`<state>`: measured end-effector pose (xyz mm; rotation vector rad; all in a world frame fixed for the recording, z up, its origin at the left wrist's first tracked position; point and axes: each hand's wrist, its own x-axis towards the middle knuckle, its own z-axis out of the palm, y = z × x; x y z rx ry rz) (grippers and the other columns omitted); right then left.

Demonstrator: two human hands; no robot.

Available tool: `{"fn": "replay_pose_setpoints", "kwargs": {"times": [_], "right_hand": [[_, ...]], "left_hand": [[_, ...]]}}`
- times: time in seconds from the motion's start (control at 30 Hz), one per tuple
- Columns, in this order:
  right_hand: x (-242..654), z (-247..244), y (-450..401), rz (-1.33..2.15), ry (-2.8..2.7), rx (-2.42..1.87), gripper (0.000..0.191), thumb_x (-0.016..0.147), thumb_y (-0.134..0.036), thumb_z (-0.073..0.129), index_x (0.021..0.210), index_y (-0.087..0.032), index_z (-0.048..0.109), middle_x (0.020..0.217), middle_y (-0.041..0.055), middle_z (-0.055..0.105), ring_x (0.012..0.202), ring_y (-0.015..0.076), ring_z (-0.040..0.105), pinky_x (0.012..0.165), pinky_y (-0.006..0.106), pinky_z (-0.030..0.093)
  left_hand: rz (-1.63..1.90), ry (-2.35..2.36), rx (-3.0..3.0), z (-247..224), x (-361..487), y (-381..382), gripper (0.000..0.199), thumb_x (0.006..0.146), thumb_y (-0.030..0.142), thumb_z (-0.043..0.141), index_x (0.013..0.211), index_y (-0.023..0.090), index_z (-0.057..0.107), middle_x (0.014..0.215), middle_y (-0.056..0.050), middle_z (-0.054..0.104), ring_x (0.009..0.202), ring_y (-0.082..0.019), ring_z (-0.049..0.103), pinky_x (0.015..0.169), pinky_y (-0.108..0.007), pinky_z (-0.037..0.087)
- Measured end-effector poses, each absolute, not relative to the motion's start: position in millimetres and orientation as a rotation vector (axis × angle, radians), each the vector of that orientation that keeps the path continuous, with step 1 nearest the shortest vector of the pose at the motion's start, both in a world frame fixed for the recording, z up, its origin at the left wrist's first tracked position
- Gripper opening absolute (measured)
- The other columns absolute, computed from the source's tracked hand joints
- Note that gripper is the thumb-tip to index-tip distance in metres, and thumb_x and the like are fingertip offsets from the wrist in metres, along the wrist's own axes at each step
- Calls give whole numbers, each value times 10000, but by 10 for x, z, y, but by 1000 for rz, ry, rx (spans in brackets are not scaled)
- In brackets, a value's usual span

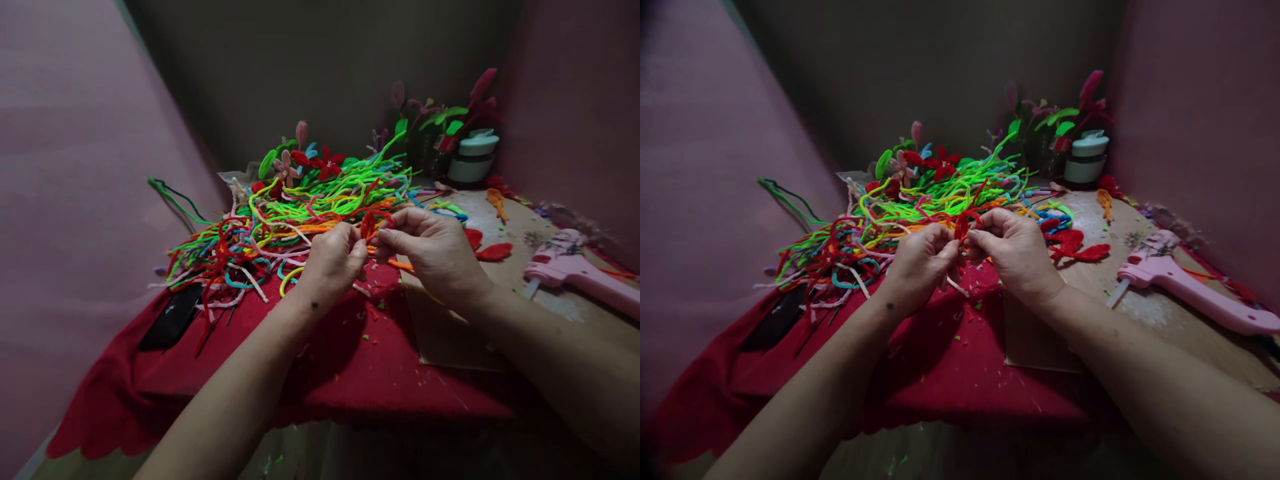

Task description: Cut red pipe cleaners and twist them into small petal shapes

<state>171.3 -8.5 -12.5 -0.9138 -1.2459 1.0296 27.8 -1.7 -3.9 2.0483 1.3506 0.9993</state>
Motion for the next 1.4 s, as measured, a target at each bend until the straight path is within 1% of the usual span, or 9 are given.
{"fn": "replay_pose_setpoints", "kwargs": {"times": [0.33, 0.47, 0.57, 0.67, 0.83, 0.93, 1.03, 1.2, 1.4], "right_hand": [[1700, -164, -126, 816, -1437, -1029, 64, 731, -180, 644, 667, -183, 636, 644, -5, 636, 583, 113, 564, 573, 242, 448], [1734, -155, -93, 1038, -1387, -1063, 104, 709, -196, 667, 616, -162, 635, 551, 1, 603, 512, 105, 533, 525, 238, 425], [1760, -189, -45, 1273, -1246, -1026, 117, 678, -226, 702, 619, -147, 638, 571, 17, 620, 497, 105, 544, 511, 239, 430], [1774, -231, -3, 1398, -1132, -965, 122, 646, -229, 735, 636, -141, 651, 611, 29, 645, 522, 116, 578, 551, 252, 463], [1784, -224, 11, 1461, -1084, -828, 108, 664, -224, 726, 638, -141, 662, 613, 36, 649, 563, 126, 612, 607, 262, 486], [1792, -219, 17, 1467, -1070, -784, 135, 704, -249, 694, 629, -142, 660, 613, 38, 640, 568, 129, 612, 611, 276, 492], [1805, -224, 39, 1405, -1028, -855, 165, 663, -255, 739, 602, -152, 626, 585, 20, 621, 534, 122, 590, 580, 274, 487], [1825, -198, 65, 1462, -1014, -833, 190, 644, -307, 755, 719, -177, 638, 642, 5, 622, 518, 105, 542, 511, 249, 442], [1787, -224, 49, 1435, -991, -861, 178, 675, -256, 715, 609, -150, 588, 576, 1, 585, 506, 87, 506, 516, 230, 403]], "left_hand": [[1027, 1402, 2079, -51, 286, -32, 62, 761, 163, 504, 713, 161, 542, 533, 16, 601, 405, -86, 547, 419, -174, 392], [1013, 1281, 1912, -51, 309, -47, 56, 768, 142, 491, 731, 163, 528, 544, 24, 598, 393, -82, 545, 391, -166, 398], [1007, 1181, 1701, -12, 337, -74, 70, 777, 114, 472, 744, 149, 522, 568, 22, 595, 379, -80, 542, 350, -165, 402], [990, 1082, 1529, 32, 347, -81, 84, 789, 100, 464, 789, 121, 545, 570, 16, 591, 371, -86, 542, 326, -180, 424], [964, 1014, 1393, 31, 319, -27, 158, 762, 56, 469, 873, 90, 575, 538, 15, 597, 368, -103, 559, 325, -190, 444], [923, 1027, 1402, 16, 307, -10, 108, 758, 67, 486, 815, 88, 576, 477, 21, 574, 339, -99, 541, 341, -186, 444], [940, 1061, 1407, 20, 308, -20, 45, 761, 91, 508, 765, 112, 548, 466, 30, 563, 352, -99, 549, 348, -178, 439], [864, 1066, 1464, 31, 302, -35, 57, 769, 102, 508, 722, 132, 522, 478, 27, 563, 359, -93, 544, 337, -170, 422], [742, 1095, 1509, 27, 291, -18, 77, 775, 104, 500, 707, 136, 510, 465, 35, 542, 352, -96, 544, 319, -158, 398]]}}
